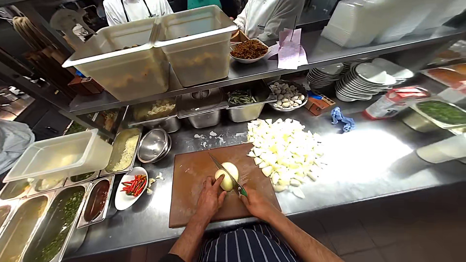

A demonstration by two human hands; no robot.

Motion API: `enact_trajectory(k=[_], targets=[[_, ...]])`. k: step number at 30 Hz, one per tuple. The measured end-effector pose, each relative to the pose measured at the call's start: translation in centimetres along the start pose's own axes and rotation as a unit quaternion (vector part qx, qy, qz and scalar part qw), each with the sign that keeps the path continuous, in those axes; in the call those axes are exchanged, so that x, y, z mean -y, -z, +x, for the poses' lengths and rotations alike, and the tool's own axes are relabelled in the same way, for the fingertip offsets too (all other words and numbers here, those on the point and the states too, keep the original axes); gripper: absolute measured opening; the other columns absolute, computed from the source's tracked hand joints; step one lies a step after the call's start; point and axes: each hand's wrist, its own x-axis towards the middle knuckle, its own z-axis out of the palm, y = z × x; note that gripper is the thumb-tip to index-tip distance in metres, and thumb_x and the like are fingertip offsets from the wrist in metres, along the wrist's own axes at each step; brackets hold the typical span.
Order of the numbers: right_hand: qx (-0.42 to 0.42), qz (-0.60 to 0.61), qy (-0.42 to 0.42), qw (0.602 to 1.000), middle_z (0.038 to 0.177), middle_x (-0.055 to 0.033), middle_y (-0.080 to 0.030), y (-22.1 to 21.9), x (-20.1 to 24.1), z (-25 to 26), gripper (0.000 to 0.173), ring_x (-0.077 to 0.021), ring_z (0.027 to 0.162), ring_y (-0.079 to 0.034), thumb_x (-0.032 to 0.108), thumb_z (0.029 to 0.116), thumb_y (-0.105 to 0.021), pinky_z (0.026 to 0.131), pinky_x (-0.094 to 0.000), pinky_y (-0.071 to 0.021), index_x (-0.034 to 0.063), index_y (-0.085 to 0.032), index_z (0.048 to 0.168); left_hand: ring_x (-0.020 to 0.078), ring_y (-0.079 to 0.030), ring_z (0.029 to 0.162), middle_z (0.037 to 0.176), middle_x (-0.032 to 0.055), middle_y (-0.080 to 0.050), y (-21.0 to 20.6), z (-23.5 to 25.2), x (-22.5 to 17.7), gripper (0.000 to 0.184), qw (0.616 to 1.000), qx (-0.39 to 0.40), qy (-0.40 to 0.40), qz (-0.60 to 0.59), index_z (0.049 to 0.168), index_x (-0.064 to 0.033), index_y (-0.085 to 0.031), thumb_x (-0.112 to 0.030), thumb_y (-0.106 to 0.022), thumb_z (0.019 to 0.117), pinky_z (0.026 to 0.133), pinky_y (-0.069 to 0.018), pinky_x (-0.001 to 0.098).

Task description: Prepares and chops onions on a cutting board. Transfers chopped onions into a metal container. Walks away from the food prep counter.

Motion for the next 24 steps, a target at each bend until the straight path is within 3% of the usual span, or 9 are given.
enact_trajectory(k=[2,4,6,8,10,13,16,19,24], targets=[[0.002,-0.031,-0.004,0.999,0.110,-0.0189,-0.069,0.0,0.4,-0.1,0.041,-0.0367,0.106,-0.069,0.038,0.1055,-0.047,0.090,-0.0577,-0.0547,0.0086,-0.054,0.133,0.0315,-0.056,0.128,0.144,0.0156,-0.051,0.6,0.7,-0.6,0.068,1.000,-0.003,0.000,0.009,0.154,-0.0360,-0.046,-0.054,-0.065,0.0915,0.104,-0.0530,0.0445],[0.013,-0.006,0.001,1.000,0.106,-0.0186,-0.069,0.0,0.4,0.0,0.041,-0.0355,0.098,-0.070,0.040,0.1055,-0.048,0.085,-0.0562,-0.0559,0.0086,-0.054,0.131,0.0323,-0.053,0.132,0.150,0.0147,-0.048,0.9,1.7,-1.3,0.066,1.000,0.006,-0.005,0.023,0.152,-0.0386,-0.048,-0.057,-0.064,0.0913,0.106,-0.0511,0.0446],[0.026,0.070,0.007,0.997,0.099,-0.0168,-0.066,-0.4,-0.4,0.3,0.042,-0.0312,0.079,-0.069,0.044,0.1059,-0.049,0.071,-0.0517,-0.0577,0.0087,-0.054,0.129,0.0335,-0.053,0.131,0.149,0.0134,-0.048,0.6,2.4,-1.6,0.065,1.000,0.005,-0.014,0.027,0.149,-0.0360,-0.053,-0.055,-0.068,0.0886,0.106,-0.0501,0.0451],[0.023,0.097,0.002,0.995,0.102,-0.0170,-0.066,-0.7,-0.7,0.4,0.042,-0.0318,0.084,-0.068,0.044,0.1055,-0.050,0.076,-0.0525,-0.0564,0.0088,-0.055,0.129,0.0330,-0.052,0.132,0.149,0.0115,-0.050,0.3,2.4,-1.3,0.067,1.000,-0.003,-0.006,0.006,0.148,-0.0310,-0.053,-0.049,-0.072,0.0859,0.108,-0.0488,0.0445],[0.013,0.115,-0.005,0.993,0.097,-0.0153,-0.065,-1.0,-0.7,0.2,0.042,-0.0291,0.074,-0.067,0.045,0.1061,-0.049,0.067,-0.0494,-0.0571,0.0098,-0.055,0.129,0.0306,-0.053,0.133,0.149,0.0121,-0.050,0.2,1.7,-0.7,0.064,0.999,-0.011,0.004,-0.030,0.146,-0.0258,-0.056,-0.043,-0.071,0.0869,0.109,-0.0486,0.0426],[-0.007,0.118,-0.019,0.993,0.100,-0.0160,-0.067,-1.0,-0.2,-0.2,0.041,-0.0313,0.085,-0.068,0.043,0.1057,-0.048,0.077,-0.0528,-0.0560,0.0093,-0.057,0.128,0.0198,-0.064,0.114,0.140,0.0141,-0.054,0.6,0.3,0.9,0.048,0.991,-0.041,0.022,-0.122,0.131,-0.0150,-0.066,-0.038,-0.073,0.0894,0.096,-0.0573,0.0344],[-0.035,0.191,-0.002,0.981,0.087,-0.0124,-0.063,-1.5,0.8,-0.3,0.042,-0.0267,0.066,-0.064,0.047,0.1063,-0.044,0.061,-0.0473,-0.0566,0.0103,-0.056,0.123,0.0210,-0.067,0.100,0.126,0.0140,-0.060,0.8,0.0,1.9,0.034,0.964,-0.079,0.094,-0.238,0.119,-0.0086,-0.068,-0.025,-0.072,0.0887,0.086,-0.0595,0.0373],[-0.076,0.254,0.023,0.964,0.080,-0.0094,-0.062,-2.6,2.7,1.0,0.043,-0.0235,0.059,-0.063,0.047,0.1061,-0.044,0.056,-0.0440,-0.0564,0.0098,-0.056,0.123,0.0269,-0.062,0.110,0.118,0.0143,-0.064,0.6,0.3,2.3,0.032,0.945,-0.099,0.151,-0.272,0.114,-0.0083,-0.069,-0.022,-0.073,0.0859,0.094,-0.0538,0.0446],[-0.082,0.320,0.029,0.943,0.079,-0.0090,-0.061,-4.1,5.0,3.5,0.044,-0.0228,0.054,-0.061,0.047,0.1069,-0.042,0.051,-0.0427,-0.0565,0.0111,-0.052,0.130,0.0275,-0.061,0.113,0.118,0.0147,-0.063,0.6,0.4,1.4,0.034,0.936,-0.106,0.182,-0.283,0.114,-0.0087,-0.069,-0.016,-0.074,0.0815,0.095,-0.0527,0.0452]])
